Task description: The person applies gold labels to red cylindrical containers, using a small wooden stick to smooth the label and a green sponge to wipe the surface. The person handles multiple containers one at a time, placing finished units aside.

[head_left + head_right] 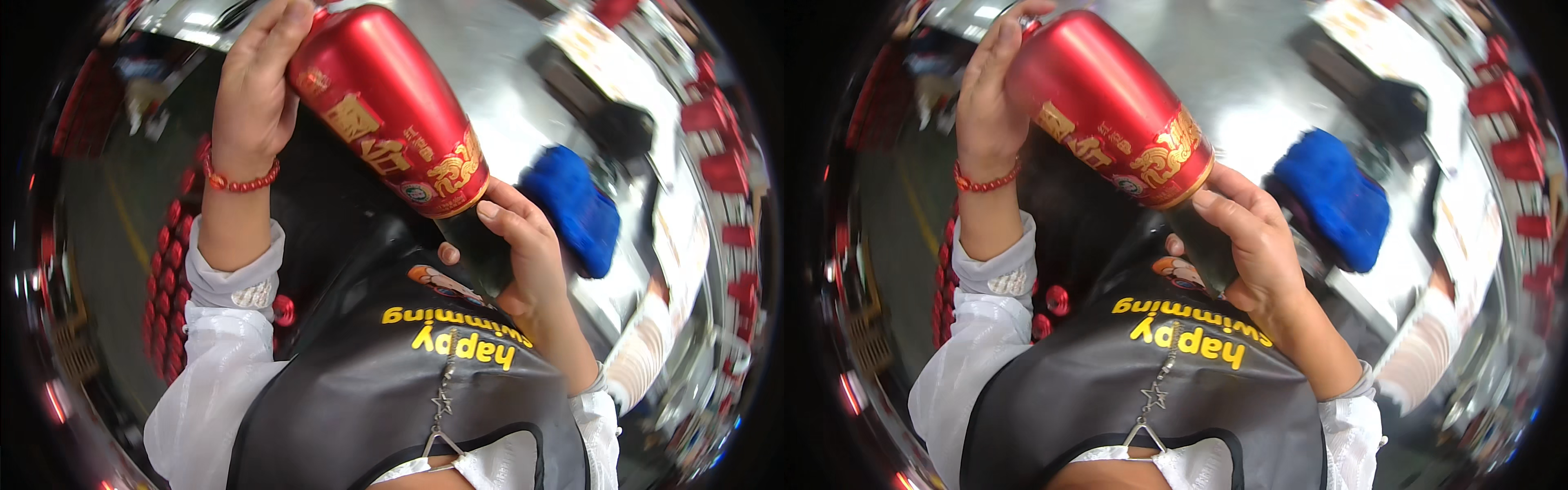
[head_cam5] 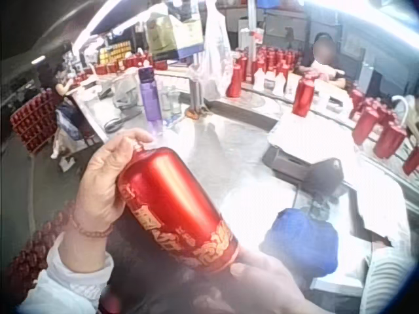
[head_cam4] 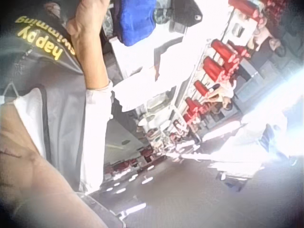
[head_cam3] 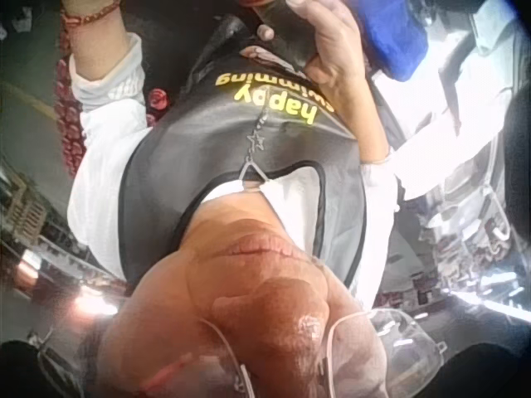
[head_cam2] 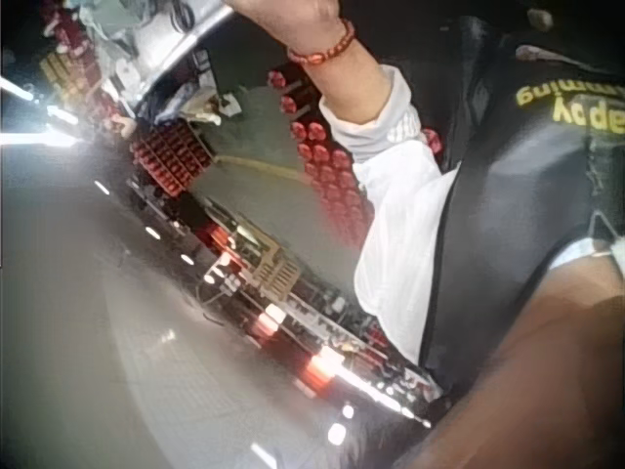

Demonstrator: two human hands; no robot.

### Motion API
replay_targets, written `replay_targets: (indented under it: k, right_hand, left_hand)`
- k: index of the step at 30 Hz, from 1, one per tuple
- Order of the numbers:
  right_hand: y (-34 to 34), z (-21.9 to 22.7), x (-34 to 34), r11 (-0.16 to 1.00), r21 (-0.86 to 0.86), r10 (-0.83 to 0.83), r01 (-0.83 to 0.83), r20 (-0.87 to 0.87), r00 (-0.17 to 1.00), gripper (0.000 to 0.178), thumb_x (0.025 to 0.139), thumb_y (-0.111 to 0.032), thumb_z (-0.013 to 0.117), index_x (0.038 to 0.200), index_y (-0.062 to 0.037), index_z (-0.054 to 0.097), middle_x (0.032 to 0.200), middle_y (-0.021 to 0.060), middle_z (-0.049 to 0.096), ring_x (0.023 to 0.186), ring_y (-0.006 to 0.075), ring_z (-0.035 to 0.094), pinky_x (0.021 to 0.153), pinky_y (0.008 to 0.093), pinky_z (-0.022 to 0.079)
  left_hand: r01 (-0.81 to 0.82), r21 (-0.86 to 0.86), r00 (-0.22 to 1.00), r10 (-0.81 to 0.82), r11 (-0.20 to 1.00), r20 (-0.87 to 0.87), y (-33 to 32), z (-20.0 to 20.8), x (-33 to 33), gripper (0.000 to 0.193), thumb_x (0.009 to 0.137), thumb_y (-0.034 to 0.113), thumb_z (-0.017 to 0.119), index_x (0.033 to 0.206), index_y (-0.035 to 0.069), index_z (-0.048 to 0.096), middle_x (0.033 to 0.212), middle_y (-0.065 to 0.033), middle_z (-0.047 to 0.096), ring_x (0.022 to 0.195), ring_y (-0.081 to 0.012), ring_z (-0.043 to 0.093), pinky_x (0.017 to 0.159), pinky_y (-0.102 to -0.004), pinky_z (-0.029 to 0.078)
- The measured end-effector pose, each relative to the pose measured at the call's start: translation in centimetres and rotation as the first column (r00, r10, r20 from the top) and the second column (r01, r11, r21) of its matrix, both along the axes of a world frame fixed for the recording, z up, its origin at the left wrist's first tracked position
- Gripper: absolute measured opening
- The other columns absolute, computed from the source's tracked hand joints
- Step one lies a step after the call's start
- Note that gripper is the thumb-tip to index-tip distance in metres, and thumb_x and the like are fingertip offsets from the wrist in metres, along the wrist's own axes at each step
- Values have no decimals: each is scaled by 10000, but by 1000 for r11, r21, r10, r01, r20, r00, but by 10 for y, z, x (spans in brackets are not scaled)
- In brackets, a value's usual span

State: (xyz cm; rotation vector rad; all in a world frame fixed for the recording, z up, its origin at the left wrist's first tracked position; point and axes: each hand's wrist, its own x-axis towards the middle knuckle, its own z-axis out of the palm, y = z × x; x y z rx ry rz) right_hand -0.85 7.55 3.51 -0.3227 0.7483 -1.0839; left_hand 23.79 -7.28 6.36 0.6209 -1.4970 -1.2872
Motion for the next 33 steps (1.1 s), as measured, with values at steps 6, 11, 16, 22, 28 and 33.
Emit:
replay_targets:
  k: [6,11,16,22,28,33]
  right_hand:
    - [64,24,-52,926,8,-378,378,58,924,432,956,-99,550,1362,40,492,1244,155,590,1018,199,575,765,376,520]
    - [96,27,-64,801,101,-598,590,89,797,367,952,-101,569,1293,26,519,1179,126,594,1036,198,555,769,388,499]
    - [97,30,-78,797,214,-598,565,141,789,338,952,-115,592,1252,28,531,1195,151,608,998,229,580,766,401,510]
    - [85,33,-91,789,223,-607,573,136,783,445,955,-147,610,1336,52,495,1237,165,616,953,229,609,727,381,529]
    - [80,12,-117,892,98,-446,440,39,894,405,946,-69,588,1318,65,499,1240,228,623,909,275,682,782,356,598]
    - [97,15,-143,893,-138,-425,427,-569,704,297,936,-50,611,1223,19,570,1047,121,684,928,158,671,803,280,559]
  left_hand:
    - [463,-31,882,-464,886,-88,-42,-4,-191,371,1062,291,518,1258,-15,590,1102,-80,689,959,-125,666,881,-301,538]
    - [532,263,840,-542,805,-42,-18,-27,-285,427,1042,386,542,1252,15,529,1080,-61,655,938,-113,669,844,-273,566]
    - [522,370,840,-539,769,-64,-20,-50,-317,473,1019,417,570,1220,5,452,990,-91,640,826,-111,679,704,-271,595]
    - [455,388,882,-467,801,-70,-26,-56,-345,451,1024,429,563,1168,15,457,935,-78,639,752,-99,672,656,-261,593]
    - [435,325,896,-440,840,-64,-23,-50,-330,486,1054,418,504,1292,8,402,1044,-88,626,919,-106,653,789,-281,567]
    - [353,-129,935,-356,926,4,13,-68,-276,810,965,504,636,1443,-50,289,1324,-235,530,1257,-266,536,1083,-356,410]
